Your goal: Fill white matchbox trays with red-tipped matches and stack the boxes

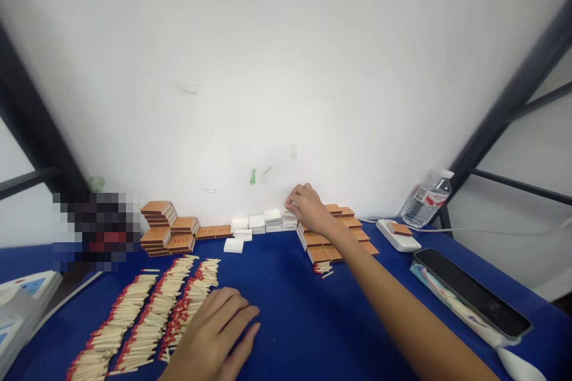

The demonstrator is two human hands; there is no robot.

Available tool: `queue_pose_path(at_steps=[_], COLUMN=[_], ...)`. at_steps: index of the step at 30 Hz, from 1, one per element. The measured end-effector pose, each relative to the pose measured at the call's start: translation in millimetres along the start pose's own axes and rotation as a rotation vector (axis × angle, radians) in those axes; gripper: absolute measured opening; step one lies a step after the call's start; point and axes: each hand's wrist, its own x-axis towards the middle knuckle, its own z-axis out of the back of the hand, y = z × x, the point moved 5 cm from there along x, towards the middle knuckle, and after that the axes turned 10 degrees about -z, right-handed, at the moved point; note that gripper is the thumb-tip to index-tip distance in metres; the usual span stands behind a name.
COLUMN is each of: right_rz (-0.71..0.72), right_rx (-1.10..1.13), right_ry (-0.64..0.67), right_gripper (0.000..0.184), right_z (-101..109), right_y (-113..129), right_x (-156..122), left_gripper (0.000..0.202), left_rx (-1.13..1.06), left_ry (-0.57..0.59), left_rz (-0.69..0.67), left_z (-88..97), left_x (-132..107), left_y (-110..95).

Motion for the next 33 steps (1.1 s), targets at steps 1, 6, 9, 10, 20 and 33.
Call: queue_pose_path(at_steps=[1, 6, 9, 10, 20, 33], right_rz=[0.014, 0.064, 0.062, 0.064, 0.105, 0.209], right_rx=[0.032, 0.177, 0.165, 0.166, 0.263, 0.483], right_ry=[-0.004, -0.078, -0.097, -0.097, -0.084, 0.158], right_gripper=[0.015, 0.015, 0.017, 0.017, 0.016, 0.016], right_z=[7.0, 35.5, 33.8, 30.8, -3.5, -31.4], right_y=[-0.4, 1.2, 6.9, 10.6, 90.4, 110.3], right_x=[-0.5, -21.8, -49.6, -60.2, -140.4, -170.8], left_gripper=[0.021, 0.020, 0.019, 0.019, 0.019, 0.034], left_rx=[0.026, 0.101, 0.080, 0.068, 0.162, 0.072], left_ry=[-0.002, -0.005, 0.009, 0.012, 0.151, 0.153], left_rz=[0.002, 0.043, 0.062, 0.061, 0.133, 0.170], left_z=[2.2, 7.9, 5.6, 4.2, -17.5, -13.4], left_x=[0.3, 0.1, -1.1, -1.5, -9.7, -4.7], left_y=[1.4, 8.8, 9.2, 8.5, 7.8, 10.3])
